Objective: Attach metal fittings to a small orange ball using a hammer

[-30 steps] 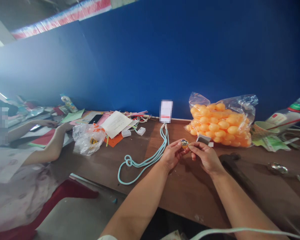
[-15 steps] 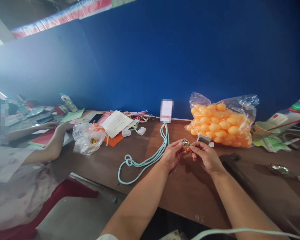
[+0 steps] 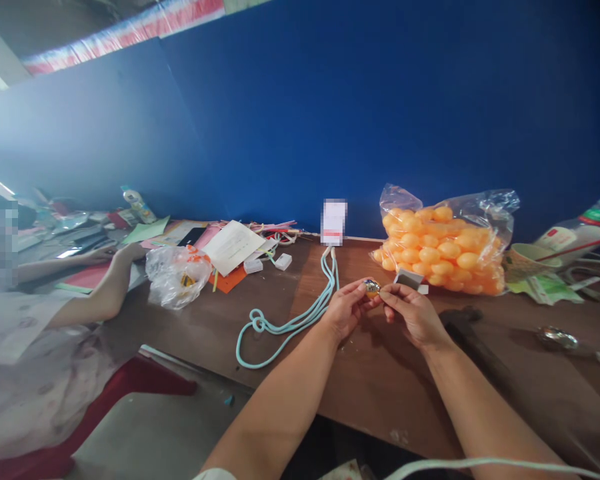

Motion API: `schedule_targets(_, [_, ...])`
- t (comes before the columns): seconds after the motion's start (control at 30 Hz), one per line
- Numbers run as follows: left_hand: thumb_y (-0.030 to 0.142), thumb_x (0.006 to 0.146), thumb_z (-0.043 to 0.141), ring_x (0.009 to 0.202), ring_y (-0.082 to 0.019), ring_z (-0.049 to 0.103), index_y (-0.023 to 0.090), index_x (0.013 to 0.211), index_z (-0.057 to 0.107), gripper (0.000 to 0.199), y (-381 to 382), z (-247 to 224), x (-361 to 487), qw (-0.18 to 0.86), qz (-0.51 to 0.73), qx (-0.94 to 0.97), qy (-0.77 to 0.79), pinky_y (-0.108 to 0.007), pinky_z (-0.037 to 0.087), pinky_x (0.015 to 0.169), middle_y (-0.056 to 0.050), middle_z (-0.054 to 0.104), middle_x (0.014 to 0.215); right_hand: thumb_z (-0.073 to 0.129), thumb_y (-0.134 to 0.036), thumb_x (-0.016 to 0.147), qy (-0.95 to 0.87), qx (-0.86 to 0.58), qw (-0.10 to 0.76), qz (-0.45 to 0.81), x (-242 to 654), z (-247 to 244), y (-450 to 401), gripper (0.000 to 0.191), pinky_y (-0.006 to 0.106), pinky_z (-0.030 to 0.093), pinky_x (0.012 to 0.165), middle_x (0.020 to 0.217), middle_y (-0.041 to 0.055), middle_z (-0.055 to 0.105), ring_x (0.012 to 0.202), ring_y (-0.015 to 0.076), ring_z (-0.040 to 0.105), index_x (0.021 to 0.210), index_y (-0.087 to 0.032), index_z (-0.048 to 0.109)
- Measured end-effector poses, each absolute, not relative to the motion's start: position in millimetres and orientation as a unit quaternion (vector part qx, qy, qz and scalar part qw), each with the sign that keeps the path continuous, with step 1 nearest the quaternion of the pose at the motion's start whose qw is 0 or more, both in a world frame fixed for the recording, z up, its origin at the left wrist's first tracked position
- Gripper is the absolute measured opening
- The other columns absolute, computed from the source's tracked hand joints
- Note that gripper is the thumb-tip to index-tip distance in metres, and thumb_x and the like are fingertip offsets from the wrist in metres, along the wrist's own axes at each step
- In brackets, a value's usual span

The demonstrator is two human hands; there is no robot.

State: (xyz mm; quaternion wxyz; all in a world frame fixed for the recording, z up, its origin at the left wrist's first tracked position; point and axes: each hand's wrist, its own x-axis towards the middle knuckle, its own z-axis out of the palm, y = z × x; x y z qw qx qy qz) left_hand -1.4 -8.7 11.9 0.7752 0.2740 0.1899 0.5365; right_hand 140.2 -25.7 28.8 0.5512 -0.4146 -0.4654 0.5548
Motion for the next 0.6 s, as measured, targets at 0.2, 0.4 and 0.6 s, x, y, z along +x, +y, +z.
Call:
schedule_targets(0.2, [0.024,0.074,0.069,0.075,-0.013,0.063,0.011,0.102,0.068,0.031,-9.7,13.3,-1.5,0.778,0.534,0.274,0.186,-0.028,0.047,0.080,-0.009,0.069,0.093,0.074,-0.030,0.071,-0.459,-0.405,0.555,0.563,139.8,28.7,-25.8,0.018,0.018,0.038,0.043,0.070,0.0020,0.067,0.046,0.0059,0.047,0.078,-0.018,0.063])
schedule_targets(0.4, [0.025,0.074,0.069,0.075,-0.014,0.063,0.011,0.102,0.068,0.031,-9.9,13.1,-1.8,0.776,0.536,0.276,0.187,-0.030,0.046,0.082,-0.009,0.069,0.093,0.075,-0.029,0.070,-0.456,-0.407,0.554,0.565,138.8,30.0,-26.1,0.018,0.018,0.039,0.044,0.069,0.0019,0.067,0.047,0.0062,0.048,0.078,-0.018,0.063])
schedule_targets(0.6, [0.025,0.074,0.069,0.075,-0.014,0.063,0.011,0.102,0.068,0.031,-9.2,12.5,-1.9,0.774,0.537,0.280,0.186,-0.030,0.046,0.082,-0.009,0.069,0.093,0.075,-0.030,0.070,-0.451,-0.406,0.552,0.572,139.3,30.2,-26.1,0.019,0.017,0.040,0.045,0.070,0.0016,0.067,0.048,0.0058,0.049,0.078,-0.018,0.063])
